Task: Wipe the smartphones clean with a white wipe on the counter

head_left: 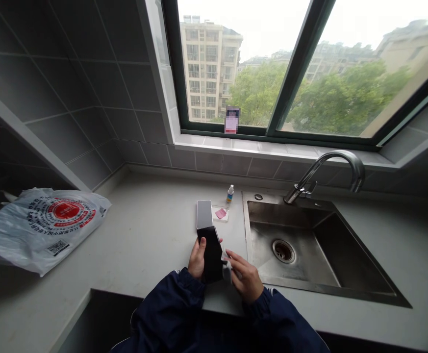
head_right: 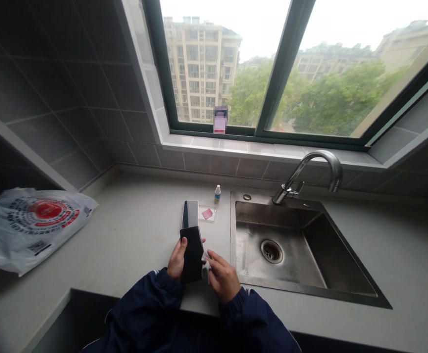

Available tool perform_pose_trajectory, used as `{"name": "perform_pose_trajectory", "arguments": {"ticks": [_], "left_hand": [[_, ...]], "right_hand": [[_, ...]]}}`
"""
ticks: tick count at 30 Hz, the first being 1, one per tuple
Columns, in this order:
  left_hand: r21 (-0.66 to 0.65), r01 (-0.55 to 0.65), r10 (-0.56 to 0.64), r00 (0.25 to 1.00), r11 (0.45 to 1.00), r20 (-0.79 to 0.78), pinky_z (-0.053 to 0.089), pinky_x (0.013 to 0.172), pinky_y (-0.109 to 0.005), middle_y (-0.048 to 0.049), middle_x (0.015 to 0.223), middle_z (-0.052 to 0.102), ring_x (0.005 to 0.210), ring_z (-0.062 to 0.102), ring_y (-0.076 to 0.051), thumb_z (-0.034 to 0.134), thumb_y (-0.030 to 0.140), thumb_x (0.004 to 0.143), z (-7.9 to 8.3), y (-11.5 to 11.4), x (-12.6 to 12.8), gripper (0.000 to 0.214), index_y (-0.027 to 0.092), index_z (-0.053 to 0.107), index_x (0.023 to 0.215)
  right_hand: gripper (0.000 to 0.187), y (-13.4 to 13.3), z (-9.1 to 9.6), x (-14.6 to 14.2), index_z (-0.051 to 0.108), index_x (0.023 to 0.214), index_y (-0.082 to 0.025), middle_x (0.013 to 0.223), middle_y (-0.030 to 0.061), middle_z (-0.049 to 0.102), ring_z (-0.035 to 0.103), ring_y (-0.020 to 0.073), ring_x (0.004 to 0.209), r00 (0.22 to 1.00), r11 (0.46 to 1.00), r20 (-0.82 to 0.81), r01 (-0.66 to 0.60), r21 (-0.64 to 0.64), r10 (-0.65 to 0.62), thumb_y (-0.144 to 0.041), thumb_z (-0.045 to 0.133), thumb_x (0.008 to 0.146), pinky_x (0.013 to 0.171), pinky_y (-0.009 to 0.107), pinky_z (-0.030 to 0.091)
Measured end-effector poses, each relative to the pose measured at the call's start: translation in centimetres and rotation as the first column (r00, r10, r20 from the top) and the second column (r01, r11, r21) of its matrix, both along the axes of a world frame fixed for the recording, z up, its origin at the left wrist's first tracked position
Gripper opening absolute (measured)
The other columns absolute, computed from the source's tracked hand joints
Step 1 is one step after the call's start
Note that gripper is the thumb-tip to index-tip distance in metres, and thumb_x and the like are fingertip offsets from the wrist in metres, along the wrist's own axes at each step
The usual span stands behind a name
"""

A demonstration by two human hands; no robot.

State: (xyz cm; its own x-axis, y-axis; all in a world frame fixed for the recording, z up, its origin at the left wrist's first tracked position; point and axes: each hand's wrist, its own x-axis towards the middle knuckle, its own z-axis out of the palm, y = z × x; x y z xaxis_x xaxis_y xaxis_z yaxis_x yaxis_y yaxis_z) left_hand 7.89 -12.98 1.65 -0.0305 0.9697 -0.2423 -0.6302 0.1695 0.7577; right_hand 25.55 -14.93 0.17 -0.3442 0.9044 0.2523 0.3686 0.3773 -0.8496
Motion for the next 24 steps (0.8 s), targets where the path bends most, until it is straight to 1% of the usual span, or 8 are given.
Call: {"name": "perform_pose_trajectory", "arguments": {"ticks": [2, 4, 7, 10, 15, 17, 20, 24], "left_hand": [[-0.021, 0.002, -0.002, 1.0, 1.0, 0.01, 0.058, 0.068, -0.037, -0.0196, 0.111, 0.07, 0.079, 0.072, -0.026, 0.06, 0.05, 0.086, -0.1, 0.0, 0.0, 0.053, 0.016, 0.051, 0.126], [-0.022, 0.018, -0.018, 1.0, 1.0, 0.003, 0.059, 0.068, -0.039, -0.0177, 0.112, 0.069, 0.077, 0.072, -0.026, 0.061, 0.048, 0.085, -0.2, 0.0, -0.1, 0.054, 0.02, 0.048, 0.129], [0.004, 0.04, -0.04, 0.999, 0.999, 0.011, 0.059, 0.07, -0.04, -0.016, 0.115, 0.069, 0.078, 0.073, -0.025, 0.062, 0.048, 0.085, -0.2, 0.0, 0.0, 0.058, 0.025, 0.042, 0.135], [0.029, 0.07, -0.071, 0.997, 0.997, 0.02, 0.06, 0.069, -0.04, -0.0168, 0.119, 0.066, 0.082, 0.072, -0.026, 0.061, 0.05, 0.085, -0.2, -0.1, 0.0, 0.064, 0.028, 0.036, 0.14], [0.066, 0.131, -0.133, 0.991, 0.989, 0.017, 0.06, 0.068, -0.04, -0.0193, 0.127, 0.06, 0.091, 0.071, -0.03, 0.059, 0.052, 0.085, -0.4, -0.1, 0.1, 0.07, 0.029, 0.029, 0.145], [0.075, 0.15, -0.154, 0.987, 0.986, 0.044, 0.059, 0.073, -0.041, -0.0191, 0.129, 0.059, 0.096, 0.069, -0.03, 0.058, 0.052, 0.086, -0.5, -0.1, 0.2, 0.071, 0.028, 0.029, 0.146], [0.094, 0.149, -0.16, 0.98, 0.984, 0.115, 0.057, 0.08, -0.043, -0.0179, 0.131, 0.059, 0.101, 0.067, -0.03, 0.054, 0.052, 0.088, -0.6, -0.1, 0.2, 0.068, 0.027, 0.029, 0.147], [0.048, 0.135, -0.14, 0.983, 0.99, 0.117, 0.055, 0.084, -0.035, -0.014, 0.129, 0.06, 0.104, 0.066, -0.024, 0.053, 0.05, 0.09, -0.9, 0.0, 0.1, 0.068, 0.027, 0.027, 0.148]], "right_hand": [[0.029, 0.0, 0.2, 0.0, 0.072, 0.107, -0.02, 0.115, 0.0089, 0.069, 0.066, 0.0262, 0.101, 0.977, 0.955, -0.186, 0.05, -0.293, -0.108, -0.033, 0.062, 0.083, 0.083, 0.035, 0.056], [0.033, 0.1, 0.1, -0.1, 0.073, 0.098, -0.017, 0.094, 0.0068, 0.072, 0.067, 0.0236, 0.085, 0.949, 0.887, -0.273, 0.017, -0.461, -0.16, -0.044, 0.066, 0.08, 0.072, 0.031, 0.055], [0.048, 0.2, -0.4, -0.1, 0.071, 0.079, -0.013, 0.07, 0.0038, 0.068, 0.063, 0.0185, 0.065, 0.937, 0.822, -0.326, -0.085, -0.563, -0.127, -0.061, 0.066, 0.076, 0.06, 0.028, 0.051], [0.056, 0.1, -1.1, -0.1, 0.066, 0.071, -0.012, 0.057, 0.0012, 0.061, 0.057, 0.0134, 0.052, 0.922, 0.725, -0.369, -0.174, -0.666, -0.117, -0.069, 0.067, 0.071, 0.05, 0.024, 0.045], [0.059, -0.3, -1.7, -0.7, 0.064, 0.087, -0.013, 0.06, 0.0008, 0.061, 0.055, 0.0117, 0.044, 0.905, 0.595, -0.406, -0.258, -0.761, -0.127, -0.069, 0.069, 0.069, 0.042, 0.024, 0.045], [0.062, -0.2, -1.8, -1.0, 0.062, 0.093, -0.014, 0.065, 0.0002, 0.062, 0.057, 0.0128, 0.045, 0.9, 0.588, -0.412, -0.258, -0.767, -0.143, -0.068, 0.074, 0.064, 0.041, 0.025, 0.048], [0.064, 0.2, -1.9, -1.1, 0.061, 0.092, -0.015, 0.066, -0.0008, 0.06, 0.057, 0.0129, 0.046, 0.894, 0.613, -0.413, -0.23, -0.756, -0.175, -0.067, 0.077, 0.06, 0.039, 0.025, 0.05], [0.061, 1.0, -2.1, -0.7, 0.062, 0.091, -0.016, 0.07, 0.0, 0.061, 0.057, 0.0138, 0.049, 0.885, 0.658, -0.404, -0.165, -0.735, -0.229, -0.066, 0.077, 0.061, 0.036, 0.025, 0.05]]}}
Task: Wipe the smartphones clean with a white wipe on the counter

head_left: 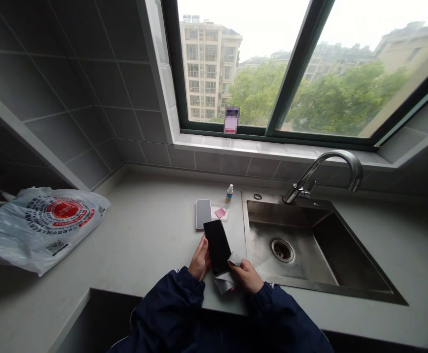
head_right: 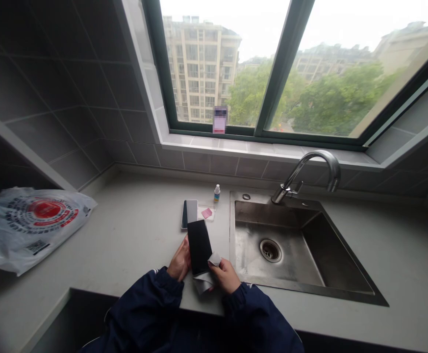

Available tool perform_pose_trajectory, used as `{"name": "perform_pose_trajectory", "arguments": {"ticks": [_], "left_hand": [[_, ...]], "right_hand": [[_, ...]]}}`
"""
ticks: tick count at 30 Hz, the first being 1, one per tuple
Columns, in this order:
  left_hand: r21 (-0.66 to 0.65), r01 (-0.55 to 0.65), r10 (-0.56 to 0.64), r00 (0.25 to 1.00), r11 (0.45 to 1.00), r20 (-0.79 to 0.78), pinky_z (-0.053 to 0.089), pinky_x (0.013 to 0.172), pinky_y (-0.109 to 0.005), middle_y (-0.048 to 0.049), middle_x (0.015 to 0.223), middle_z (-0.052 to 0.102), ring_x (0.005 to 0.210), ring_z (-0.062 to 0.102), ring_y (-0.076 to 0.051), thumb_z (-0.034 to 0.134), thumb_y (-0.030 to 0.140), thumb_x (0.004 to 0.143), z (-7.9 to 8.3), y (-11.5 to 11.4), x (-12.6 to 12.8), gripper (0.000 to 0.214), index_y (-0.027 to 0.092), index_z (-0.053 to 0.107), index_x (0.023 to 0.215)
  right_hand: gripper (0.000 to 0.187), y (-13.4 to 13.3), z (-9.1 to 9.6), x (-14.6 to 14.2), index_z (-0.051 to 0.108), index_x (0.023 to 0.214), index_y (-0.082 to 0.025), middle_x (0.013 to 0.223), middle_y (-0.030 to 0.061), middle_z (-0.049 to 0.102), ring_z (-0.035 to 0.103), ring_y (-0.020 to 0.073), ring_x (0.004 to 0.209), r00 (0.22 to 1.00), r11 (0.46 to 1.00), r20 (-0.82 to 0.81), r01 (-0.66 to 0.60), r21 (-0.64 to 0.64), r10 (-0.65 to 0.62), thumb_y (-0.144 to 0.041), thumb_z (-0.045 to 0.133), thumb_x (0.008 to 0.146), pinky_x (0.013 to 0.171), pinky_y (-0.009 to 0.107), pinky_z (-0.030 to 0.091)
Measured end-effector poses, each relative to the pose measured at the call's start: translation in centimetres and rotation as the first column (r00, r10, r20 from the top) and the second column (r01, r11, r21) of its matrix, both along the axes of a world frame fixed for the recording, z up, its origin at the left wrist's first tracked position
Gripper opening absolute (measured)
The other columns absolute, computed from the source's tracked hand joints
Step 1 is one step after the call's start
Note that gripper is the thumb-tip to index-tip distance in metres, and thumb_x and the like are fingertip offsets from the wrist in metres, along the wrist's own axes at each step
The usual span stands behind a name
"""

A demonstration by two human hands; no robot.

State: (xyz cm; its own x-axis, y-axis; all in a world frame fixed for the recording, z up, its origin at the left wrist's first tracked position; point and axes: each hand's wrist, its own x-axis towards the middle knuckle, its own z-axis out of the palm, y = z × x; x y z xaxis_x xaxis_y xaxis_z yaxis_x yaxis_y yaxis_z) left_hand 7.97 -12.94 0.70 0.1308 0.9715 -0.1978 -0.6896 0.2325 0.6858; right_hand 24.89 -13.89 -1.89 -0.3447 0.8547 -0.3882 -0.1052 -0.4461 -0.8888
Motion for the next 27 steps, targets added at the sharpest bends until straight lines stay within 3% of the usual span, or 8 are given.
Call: {"name": "perform_pose_trajectory", "arguments": {"ticks": [4, 8, 12, 16, 20, 23, 27], "left_hand": [[-0.057, -0.018, 0.012, 0.994, 0.998, -0.105, 0.057, 0.066, -0.033, -0.0141, 0.123, 0.061, 0.089, 0.068, -0.021, 0.051, 0.053, 0.09, -0.4, 0.3, -0.4, 0.071, 0.029, 0.02, 0.15], [-0.027, -0.072, 0.066, 0.98, 0.997, -0.186, 0.059, 0.062, -0.037, -0.0151, 0.124, 0.056, 0.09, 0.067, -0.023, 0.053, 0.052, 0.088, -0.6, 0.4, -0.5, 0.067, 0.027, 0.029, 0.146], [0.043, -0.162, 0.167, 0.944, 0.986, -0.285, 0.059, 0.053, -0.036, -0.0032, 0.097, 0.058, 0.07, 0.066, -0.017, 0.056, 0.05, 0.086, -0.7, 0.2, -0.2, 0.058, 0.029, 0.033, 0.135], [0.091, -0.19, 0.209, 0.925, 0.978, -0.316, 0.052, 0.039, -0.027, 0.0077, 0.072, 0.047, 0.048, 0.052, -0.009, 0.059, 0.047, 0.085, -1.0, 0.2, 0.1, 0.04, 0.026, 0.038, 0.111], [0.1, -0.157, 0.18, 0.933, 0.983, -0.312, 0.047, 0.035, -0.023, 0.0108, 0.063, 0.042, 0.041, 0.044, -0.007, 0.061, 0.045, 0.083, -1.3, 0.4, 0.1, 0.034, 0.025, 0.039, 0.099], [0.1, -0.144, 0.168, 0.938, 0.984, -0.303, 0.046, 0.036, -0.023, 0.0108, 0.062, 0.043, 0.04, 0.043, -0.007, 0.062, 0.045, 0.083, -1.3, 0.5, 0.1, 0.033, 0.024, 0.04, 0.097], [0.098, -0.129, 0.152, 0.945, 0.987, -0.288, 0.045, 0.037, -0.023, 0.011, 0.056, 0.042, 0.039, 0.042, -0.007, 0.061, 0.045, 0.083, -1.4, 0.4, 0.1, 0.03, 0.023, 0.043, 0.093]], "right_hand": [[0.059, 1.3, -0.1, 0.8, 0.062, 0.091, -0.016, 0.071, 0.0014, 0.062, 0.057, 0.015, 0.049, 0.998, 0.997, 0.025, 0.065, 0.029, -0.065, -0.066, 0.074, 0.063, 0.034, 0.025, 0.048], [0.06, 3.2, 0.3, 1.6, 0.064, 0.091, -0.015, 0.071, 0.0031, 0.065, 0.058, 0.017, 0.051, 0.993, 0.993, 0.058, 0.098, 0.068, -0.102, -0.067, 0.073, 0.062, 0.036, 0.026, 0.046], [0.054, 5.5, 0.5, 2.4, 0.066, 0.08, -0.015, 0.072, 0.0034, 0.066, 0.062, 0.0199, 0.067, 0.983, 0.981, 0.097, 0.142, 0.132, -0.155, -0.062, 0.078, 0.057, 0.055, 0.028, 0.05], [0.048, 7.2, 0.2, 2.5, 0.067, 0.075, -0.015, 0.076, 0.0024, 0.066, 0.062, 0.0216, 0.08, 0.973, 0.973, 0.129, 0.169, 0.154, -0.19, -0.055, 0.083, 0.054, 0.069, 0.029, 0.05], [0.039, 8.1, -0.3, 1.9, 0.066, 0.087, -0.014, 0.081, 0.0028, 0.066, 0.063, 0.0214, 0.077, 0.972, 0.987, 0.173, 0.149, 0.061, -0.157, -0.049, 0.075, 0.074, 0.065, 0.032, 0.053], [0.03, 8.8, -0.2, 1.2, 0.061, 0.112, -0.014, 0.107, 0.0067, 0.063, 0.064, 0.0202, 0.09, 0.974, 0.992, 0.192, 0.125, -0.033, -0.116, -0.037, 0.062, 0.092, 0.076, 0.037, 0.055], [0.033, 9.9, 0.3, -0.1, 0.055, 0.123, -0.016, 0.123, 0.0088, 0.058, 0.061, 0.0221, 0.103, 0.978, 0.987, 0.182, 0.122, -0.108, -0.101, -0.034, 0.059, 0.095, 0.086, 0.042, 0.053]]}}
